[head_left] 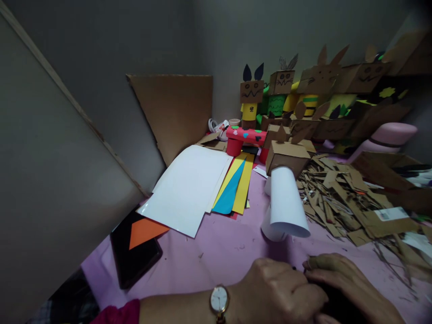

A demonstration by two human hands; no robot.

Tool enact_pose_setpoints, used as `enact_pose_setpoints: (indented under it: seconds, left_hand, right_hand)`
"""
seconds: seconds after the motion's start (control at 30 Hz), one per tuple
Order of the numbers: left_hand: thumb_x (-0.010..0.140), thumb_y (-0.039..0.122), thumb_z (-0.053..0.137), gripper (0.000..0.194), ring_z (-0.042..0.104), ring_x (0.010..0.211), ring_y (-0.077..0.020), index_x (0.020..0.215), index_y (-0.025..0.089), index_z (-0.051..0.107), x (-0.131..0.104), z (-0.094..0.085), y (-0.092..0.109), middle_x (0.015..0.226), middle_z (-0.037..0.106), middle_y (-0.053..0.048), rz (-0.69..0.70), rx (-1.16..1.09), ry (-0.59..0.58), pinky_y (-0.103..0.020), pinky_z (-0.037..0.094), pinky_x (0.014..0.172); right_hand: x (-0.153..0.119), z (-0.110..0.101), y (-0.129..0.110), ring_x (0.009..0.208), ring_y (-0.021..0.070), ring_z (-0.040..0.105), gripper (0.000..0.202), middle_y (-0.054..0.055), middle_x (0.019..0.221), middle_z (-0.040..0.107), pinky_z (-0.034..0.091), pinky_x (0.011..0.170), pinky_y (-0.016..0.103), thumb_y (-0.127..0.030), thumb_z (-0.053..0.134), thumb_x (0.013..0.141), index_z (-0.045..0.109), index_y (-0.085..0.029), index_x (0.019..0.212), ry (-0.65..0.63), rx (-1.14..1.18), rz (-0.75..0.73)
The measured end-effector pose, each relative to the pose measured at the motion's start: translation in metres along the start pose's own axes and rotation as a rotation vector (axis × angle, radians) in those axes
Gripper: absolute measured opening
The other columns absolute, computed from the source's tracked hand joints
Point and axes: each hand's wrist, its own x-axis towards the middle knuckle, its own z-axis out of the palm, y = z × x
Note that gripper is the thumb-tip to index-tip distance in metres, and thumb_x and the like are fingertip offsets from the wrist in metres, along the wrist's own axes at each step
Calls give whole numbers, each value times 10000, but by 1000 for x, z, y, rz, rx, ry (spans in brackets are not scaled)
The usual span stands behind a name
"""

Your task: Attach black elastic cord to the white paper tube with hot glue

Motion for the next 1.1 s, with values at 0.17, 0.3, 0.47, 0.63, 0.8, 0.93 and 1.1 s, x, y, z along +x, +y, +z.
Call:
enact_pose_setpoints:
  seconds: [0.17, 0.3, 0.47, 0.63, 0.8, 0.93, 1.1]
  left_hand:
    - [825, 180, 501, 127, 544, 467, -109, 808, 134, 618, -3, 1, -1, 548, 609, 24, -42, 46, -114, -238, 406, 407]
    - [804, 162, 499, 99, 517, 470, -104, 758, 150, 585, -5, 2, -1, 548, 583, 33, -69, 97, -193, -234, 421, 428]
    - [766, 157, 531, 85, 479, 462, -110, 693, 164, 574, -4, 1, -1, 544, 564, 34, -90, 120, -135, -239, 393, 413]
    - [754, 165, 553, 52, 498, 487, -116, 710, 155, 579, -5, 1, -2, 568, 581, 30, -117, 108, -165, -253, 387, 430]
    - [752, 156, 539, 80, 477, 477, -113, 676, 161, 565, -6, 2, -3, 555, 562, 33, -132, 115, -173, -254, 363, 419]
    - [740, 158, 557, 75, 479, 480, -114, 666, 162, 566, -4, 1, -3, 556, 558, 35, -143, 105, -160, -259, 360, 419]
    - [764, 148, 523, 113, 485, 471, -119, 660, 166, 563, -4, 2, -2, 553, 563, 29, -156, 97, -177, -263, 360, 412]
  right_hand:
    - [-3, -1, 9, 813, 195, 652, 287, 42, 863, 692, 507, 698, 272, -405, 603, 777, 578, -215, 990, -23, -80, -75]
    - [0, -1, 7, 778, 202, 666, 249, 35, 835, 707, 493, 705, 319, -263, 577, 749, 563, -206, 990, -28, -154, -82]
    - [3, -1, 3, 736, 200, 664, 189, 34, 788, 697, 486, 707, 343, -261, 570, 763, 559, -203, 943, -49, -157, -39]
    - [6, -2, 1, 659, 171, 665, 116, 14, 723, 694, 491, 633, 309, -265, 554, 800, 568, -214, 903, -36, -150, -26]
    - [11, -4, -1, 625, 181, 677, 104, 3, 703, 707, 488, 642, 336, -269, 564, 791, 577, -217, 880, -26, -170, -51]
    - [14, -5, -1, 603, 186, 680, 77, -2, 684, 712, 481, 640, 349, -253, 546, 791, 585, -225, 850, -14, -180, -58]
    - [12, -5, 0, 627, 192, 679, 82, -2, 689, 698, 426, 739, 374, -242, 564, 780, 579, -215, 855, -28, -194, -65]
